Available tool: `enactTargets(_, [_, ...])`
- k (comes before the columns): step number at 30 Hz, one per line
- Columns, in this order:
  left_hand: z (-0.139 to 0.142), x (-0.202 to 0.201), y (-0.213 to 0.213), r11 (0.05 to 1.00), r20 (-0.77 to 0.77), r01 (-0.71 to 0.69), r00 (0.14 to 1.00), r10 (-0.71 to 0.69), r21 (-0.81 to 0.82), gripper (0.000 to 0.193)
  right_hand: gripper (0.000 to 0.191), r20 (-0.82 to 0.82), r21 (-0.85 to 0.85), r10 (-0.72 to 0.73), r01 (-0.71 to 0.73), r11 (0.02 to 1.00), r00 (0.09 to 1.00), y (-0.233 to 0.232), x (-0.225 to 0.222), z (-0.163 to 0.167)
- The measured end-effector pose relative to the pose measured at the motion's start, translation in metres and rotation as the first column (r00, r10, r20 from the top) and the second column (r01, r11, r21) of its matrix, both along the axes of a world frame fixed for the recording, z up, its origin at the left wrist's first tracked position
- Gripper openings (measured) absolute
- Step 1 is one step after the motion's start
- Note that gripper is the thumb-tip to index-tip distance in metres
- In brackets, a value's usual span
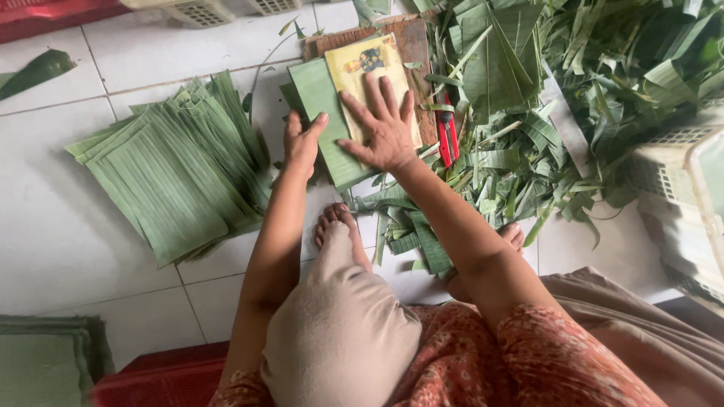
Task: The person sits on the floor cutting banana leaves into rectangular pieces. They hold a stack of leaves against a wooden board with a ruler as a guide, trim the edges with red-handled scissors, place finished pieces into plastic baskets, and gather trimmed scraps aside.
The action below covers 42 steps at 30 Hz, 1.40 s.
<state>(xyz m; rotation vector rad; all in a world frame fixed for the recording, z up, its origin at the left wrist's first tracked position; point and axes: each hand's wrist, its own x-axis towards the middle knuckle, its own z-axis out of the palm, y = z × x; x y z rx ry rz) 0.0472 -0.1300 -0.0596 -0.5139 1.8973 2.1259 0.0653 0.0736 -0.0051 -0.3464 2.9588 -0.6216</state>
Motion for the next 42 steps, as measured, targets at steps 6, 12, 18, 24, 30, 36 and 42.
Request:
enactTargets(6, [0.066, -0.002, -0.033, 0.99, -0.254, -0.14, 0.957, 0.14, 0.021, 0.028, 0.088, 0.072, -0.072, -0.097, 0.102, 0.992, 0.993, 0.033, -0.01, -0.021])
enactTargets(12, [0.15, 0.001, -0.071, 0.885, -0.293, -0.241, 0.881, 0.372, 0.399, 0.046, 0.079, 0.079, 0.081, -0.213, 0.207, 0.975, 0.974, 0.032, 0.005, -0.055])
enactTargets(18, [0.179, 0.0, -0.033, 0.747, -0.122, -0.23, 0.915, 0.384, 0.624, 0.059, 0.079, 0.273, -0.904, 0.243, 0.335, -0.266, 0.931, -0.036, 0.063, -0.03])
enactTargets(24, [0.19, 0.006, 0.021, 0.783, -0.156, -0.211, 0.918, 0.364, 0.585, 0.058, 0.054, 0.566, -0.639, 0.085, 0.501, -0.583, 0.82, -0.044, 0.028, 0.086])
enactTargets(30, [0.23, -0.003, 0.06, 0.778, -0.255, 0.039, 0.954, 0.158, 0.627, 0.056, 0.05, 0.502, -0.847, -0.194, 0.435, -0.305, 0.843, 0.019, -0.023, 0.201])
enactTargets(36, [0.275, -0.042, 0.106, 0.714, -0.085, 0.158, 0.987, -0.137, 0.682, 0.051, 0.045, 0.271, -0.955, -0.358, 0.297, 0.018, 0.893, 0.169, -0.034, 0.277])
enactTargets(42, [0.309, -0.074, 0.152, 0.772, -0.178, 0.503, 0.863, -0.473, 0.387, 0.025, 0.031, 0.433, -0.82, -0.601, 0.571, 0.047, 0.672, 0.394, 0.099, 0.342])
